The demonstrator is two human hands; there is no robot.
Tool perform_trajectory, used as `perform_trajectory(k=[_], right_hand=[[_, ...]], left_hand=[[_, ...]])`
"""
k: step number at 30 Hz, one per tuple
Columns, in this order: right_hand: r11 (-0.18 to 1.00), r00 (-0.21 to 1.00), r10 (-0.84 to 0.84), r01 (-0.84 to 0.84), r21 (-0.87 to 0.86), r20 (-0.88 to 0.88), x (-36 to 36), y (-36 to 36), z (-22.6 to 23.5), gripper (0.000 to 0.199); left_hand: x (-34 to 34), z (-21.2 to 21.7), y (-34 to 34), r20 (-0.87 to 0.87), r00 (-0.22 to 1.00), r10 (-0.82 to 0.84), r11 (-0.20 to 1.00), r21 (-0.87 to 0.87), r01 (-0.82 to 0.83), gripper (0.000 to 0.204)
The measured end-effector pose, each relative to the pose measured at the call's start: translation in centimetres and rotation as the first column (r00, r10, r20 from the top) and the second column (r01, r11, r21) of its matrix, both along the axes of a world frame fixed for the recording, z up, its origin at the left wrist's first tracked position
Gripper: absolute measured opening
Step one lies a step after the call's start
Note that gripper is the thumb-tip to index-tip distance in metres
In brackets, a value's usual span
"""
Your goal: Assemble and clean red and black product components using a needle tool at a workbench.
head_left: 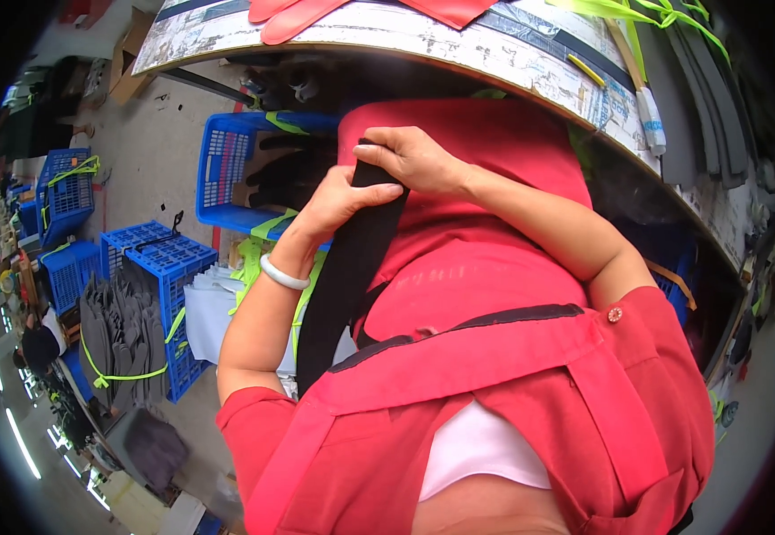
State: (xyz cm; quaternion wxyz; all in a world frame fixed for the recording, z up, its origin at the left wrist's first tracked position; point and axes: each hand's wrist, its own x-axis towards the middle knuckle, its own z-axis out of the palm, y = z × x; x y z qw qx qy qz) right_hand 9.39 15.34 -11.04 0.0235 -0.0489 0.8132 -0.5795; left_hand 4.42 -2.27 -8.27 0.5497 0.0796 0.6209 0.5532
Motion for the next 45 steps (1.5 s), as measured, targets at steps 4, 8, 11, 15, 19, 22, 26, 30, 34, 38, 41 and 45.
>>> perform_trajectory(k=[4,8,11,15,19,22,26,30,34,38,41,45], right_hand=[[1.000,0.997,-0.009,0.011,0.019,-0.070,0.2,-0.2,-0.8,0.024],[0.999,0.999,-0.045,0.045,0.003,0.016,-1.0,-0.2,-1.7,0.025],[0.945,0.961,-0.011,0.099,-0.310,0.275,-1.0,0.4,-2.0,0.029],[0.946,0.953,-0.273,0.291,0.144,-0.132,-2.0,6.2,-1.3,0.029],[0.835,0.868,-0.451,0.492,0.245,-0.209,-1.0,12.6,-0.2,0.026],[0.796,0.799,-0.595,0.601,0.069,-0.092,-0.1,12.6,-1.7,0.030],[0.736,0.751,-0.660,0.647,-0.201,0.000,-2.3,6.4,-2.3,0.033],[0.850,0.855,-0.515,0.499,-0.170,-0.065,-4.5,-0.9,-2.1,0.036],[0.926,0.945,-0.318,0.327,-0.191,0.074,-4.4,-2.6,-2.7,0.034],[0.970,0.927,-0.028,0.115,-0.213,0.373,-4.1,-1.8,-1.0,0.022],[0.970,0.932,-0.016,0.102,-0.221,0.362,-3.7,-2.7,-2.3,0.018],[0.976,0.909,0.029,0.064,-0.208,0.417,-3.7,-2.9,-3.0,0.020]], left_hand=[[0.8,-1.0,0.1,0.062,0.996,-0.058,0.998,-0.032,0.060,0.029],[-0.4,-1.8,0.3,-0.060,0.996,-0.062,0.994,-0.091,0.057,0.032],[-0.6,-0.7,-0.5,-0.023,0.996,-0.089,0.985,-0.149,0.085,0.031],[-1.3,0.0,-5.1,0.115,0.951,-0.289,0.942,-0.146,0.303,0.016],[-2.0,-0.8,-13.6,0.061,0.984,-0.167,0.922,-0.345,0.178,0.016],[-3.7,-5.1,-20.0,0.177,0.880,0.441,0.896,-0.129,-0.424,0.023],[-1.8,-10.6,-17.0,0.707,0.488,0.512,0.340,0.354,-0.871,0.037],[2.8,-8.2,-2.4,0.652,0.625,0.429,0.439,0.454,-0.775,0.036],[1.2,-8.7,1.4,0.637,0.434,0.637,0.358,0.255,-0.898,0.032],[-0.2,-7.9,-2.1,0.520,0.606,0.602,0.504,0.342,-0.793,0.024],[0.8,-7.2,-1.3,0.473,0.632,0.614,0.500,0.386,-0.775,0.022],[1.0,-8.5,-2.0,0.508,0.639,0.577,0.538,0.353,-0.766,0.012]])
